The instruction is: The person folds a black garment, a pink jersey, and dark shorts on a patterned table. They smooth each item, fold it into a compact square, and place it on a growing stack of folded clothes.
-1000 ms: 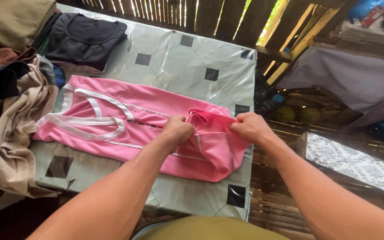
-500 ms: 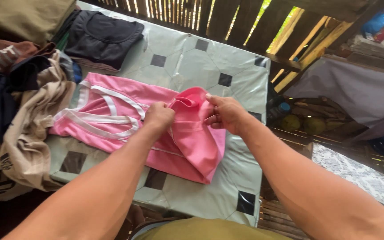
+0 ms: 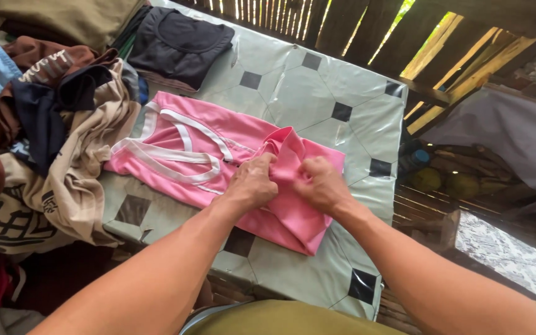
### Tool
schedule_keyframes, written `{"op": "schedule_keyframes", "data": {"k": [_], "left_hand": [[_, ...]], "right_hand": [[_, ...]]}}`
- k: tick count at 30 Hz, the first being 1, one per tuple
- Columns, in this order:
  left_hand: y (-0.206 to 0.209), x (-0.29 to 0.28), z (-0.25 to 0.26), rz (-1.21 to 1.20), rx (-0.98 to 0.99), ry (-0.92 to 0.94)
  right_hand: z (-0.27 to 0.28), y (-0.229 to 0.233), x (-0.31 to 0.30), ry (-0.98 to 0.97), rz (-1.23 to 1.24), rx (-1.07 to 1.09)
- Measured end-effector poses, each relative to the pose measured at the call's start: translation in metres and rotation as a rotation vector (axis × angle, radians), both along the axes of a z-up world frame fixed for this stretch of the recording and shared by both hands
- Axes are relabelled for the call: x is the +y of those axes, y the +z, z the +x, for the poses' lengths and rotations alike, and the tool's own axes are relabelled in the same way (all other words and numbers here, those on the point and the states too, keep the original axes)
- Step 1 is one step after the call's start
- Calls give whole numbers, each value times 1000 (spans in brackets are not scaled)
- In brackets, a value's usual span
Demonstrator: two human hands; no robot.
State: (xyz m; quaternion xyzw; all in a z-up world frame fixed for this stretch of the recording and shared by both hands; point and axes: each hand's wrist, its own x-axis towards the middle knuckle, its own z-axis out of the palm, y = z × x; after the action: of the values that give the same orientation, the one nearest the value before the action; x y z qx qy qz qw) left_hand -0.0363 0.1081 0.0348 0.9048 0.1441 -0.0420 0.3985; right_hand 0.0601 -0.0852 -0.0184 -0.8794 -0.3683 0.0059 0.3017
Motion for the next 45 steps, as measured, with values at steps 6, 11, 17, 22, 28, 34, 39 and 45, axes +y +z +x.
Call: {"op": "schedule_keyframes", "data": {"k": [6,11,17,22,28,34,39,45], "left_hand": [[3,-8,-5,85,-64,43],[25,-26,12,82,60,-31],[27,-7,29,-370,249,-118],[19,23,5,-297,201,-192],[27,40,-52,-111,314,-103],[27,46,-70,15,373,-195],[15,49,-35,11,208,36],[2,42,32,98,57,-58]], "right_hand": [[4,18,-12,-498,640,960],[1,28,-22,-556,844,1178],[0,30,-25,-480,844,1222],[-10,47,-13,-383,619,1124],[-16,32,13,-179,317,927],[-21,48,34,-159,8,521],[-35,67,48,241,-90,344],[-44,45,43,229,-412,271]]}}
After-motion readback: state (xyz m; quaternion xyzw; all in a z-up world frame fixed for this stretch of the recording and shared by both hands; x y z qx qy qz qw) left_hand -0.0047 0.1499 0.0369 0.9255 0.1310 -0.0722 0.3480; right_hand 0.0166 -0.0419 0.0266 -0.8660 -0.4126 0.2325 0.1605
